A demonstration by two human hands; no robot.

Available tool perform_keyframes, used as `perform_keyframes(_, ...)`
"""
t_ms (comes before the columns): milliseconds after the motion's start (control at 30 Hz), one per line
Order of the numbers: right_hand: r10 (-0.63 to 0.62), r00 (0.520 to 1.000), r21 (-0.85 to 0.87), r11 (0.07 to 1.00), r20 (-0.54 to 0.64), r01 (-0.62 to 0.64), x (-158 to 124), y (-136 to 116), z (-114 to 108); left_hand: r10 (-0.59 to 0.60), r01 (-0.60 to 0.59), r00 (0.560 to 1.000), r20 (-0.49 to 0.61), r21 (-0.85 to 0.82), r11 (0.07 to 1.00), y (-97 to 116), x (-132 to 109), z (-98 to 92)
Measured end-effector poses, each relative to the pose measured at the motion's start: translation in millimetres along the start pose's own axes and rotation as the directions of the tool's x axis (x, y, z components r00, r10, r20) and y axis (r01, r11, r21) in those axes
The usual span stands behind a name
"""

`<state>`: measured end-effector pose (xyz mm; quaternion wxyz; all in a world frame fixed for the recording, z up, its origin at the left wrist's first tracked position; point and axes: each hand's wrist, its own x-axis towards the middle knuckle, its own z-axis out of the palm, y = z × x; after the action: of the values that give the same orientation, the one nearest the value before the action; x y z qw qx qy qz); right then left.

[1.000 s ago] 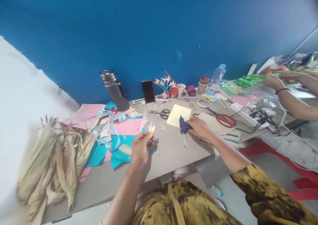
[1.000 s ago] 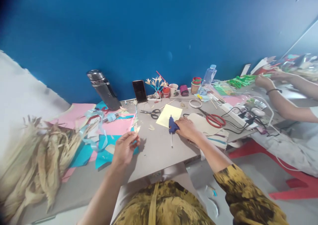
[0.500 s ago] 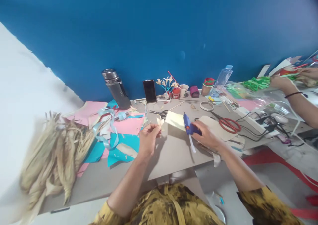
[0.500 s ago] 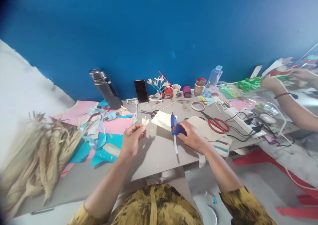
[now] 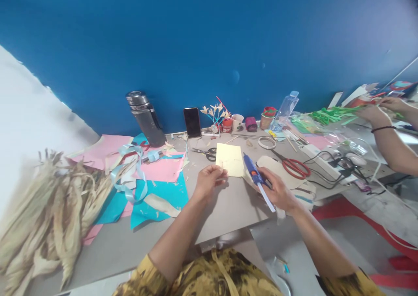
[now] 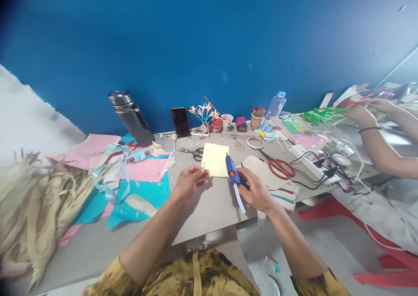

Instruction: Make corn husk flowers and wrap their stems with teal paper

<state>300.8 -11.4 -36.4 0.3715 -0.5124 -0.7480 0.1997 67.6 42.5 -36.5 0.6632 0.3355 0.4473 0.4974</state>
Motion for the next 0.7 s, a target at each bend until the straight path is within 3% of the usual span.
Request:
perform_keyframes(300,-0.302,0.953,-0.051,0.951,0.029,0.304,13,-24,18,0.18,-0.159,0.981,-0.072,0.239,0.958,13,-11,-1.3)
perform_keyframes(700,-0.268,0.958,-0.055,0.96,0.104,0.274,18,-28,17,0.232,-0.204,0.971,-0.064,0.295,0.934,20,-15,2.4)
